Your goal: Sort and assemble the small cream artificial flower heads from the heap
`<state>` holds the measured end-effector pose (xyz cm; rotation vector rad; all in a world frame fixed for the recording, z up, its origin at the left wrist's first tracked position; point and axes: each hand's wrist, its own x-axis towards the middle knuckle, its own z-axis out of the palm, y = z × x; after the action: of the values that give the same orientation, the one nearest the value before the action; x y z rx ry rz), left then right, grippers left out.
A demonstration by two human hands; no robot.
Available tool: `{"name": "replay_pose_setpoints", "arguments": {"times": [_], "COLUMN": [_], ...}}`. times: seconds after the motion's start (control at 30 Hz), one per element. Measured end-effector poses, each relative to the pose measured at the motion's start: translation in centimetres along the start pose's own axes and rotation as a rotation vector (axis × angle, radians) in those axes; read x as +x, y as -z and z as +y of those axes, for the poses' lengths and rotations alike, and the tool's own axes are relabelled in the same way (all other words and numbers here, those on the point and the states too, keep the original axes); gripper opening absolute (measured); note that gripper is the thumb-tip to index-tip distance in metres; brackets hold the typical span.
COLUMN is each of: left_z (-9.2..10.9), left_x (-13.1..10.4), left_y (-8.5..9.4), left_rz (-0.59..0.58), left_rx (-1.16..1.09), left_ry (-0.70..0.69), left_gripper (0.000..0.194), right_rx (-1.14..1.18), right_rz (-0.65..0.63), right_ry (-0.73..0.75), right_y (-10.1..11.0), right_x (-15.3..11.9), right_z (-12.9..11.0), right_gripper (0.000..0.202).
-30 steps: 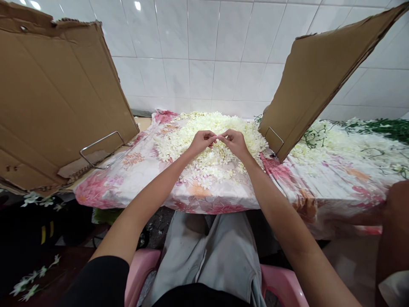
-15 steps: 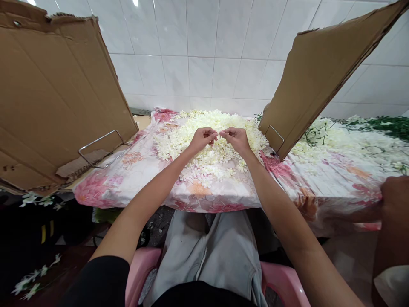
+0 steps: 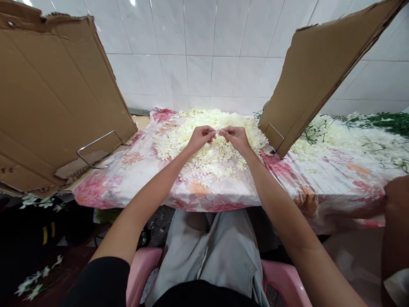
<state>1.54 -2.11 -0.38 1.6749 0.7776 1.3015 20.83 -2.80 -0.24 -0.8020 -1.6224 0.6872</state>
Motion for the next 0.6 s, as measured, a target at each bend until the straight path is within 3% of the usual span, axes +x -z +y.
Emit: {"name": "replay_pose_setpoints", "arguments": {"times": [0.6], "left_z": [-0.27], "left_x": [-0.04], "left_y": [-0.17], "left_rz": [-0.03], "left_rx": [-0.004], "left_ry": [-0.028], "left_gripper": [0.046], "right_rx": [0.008], "right_rz": [0.024], "right_ry": [0.05], "right_y": [0.15], "right_x": [0.12], "right_z": [0.54], "right_gripper": [0.055]}}
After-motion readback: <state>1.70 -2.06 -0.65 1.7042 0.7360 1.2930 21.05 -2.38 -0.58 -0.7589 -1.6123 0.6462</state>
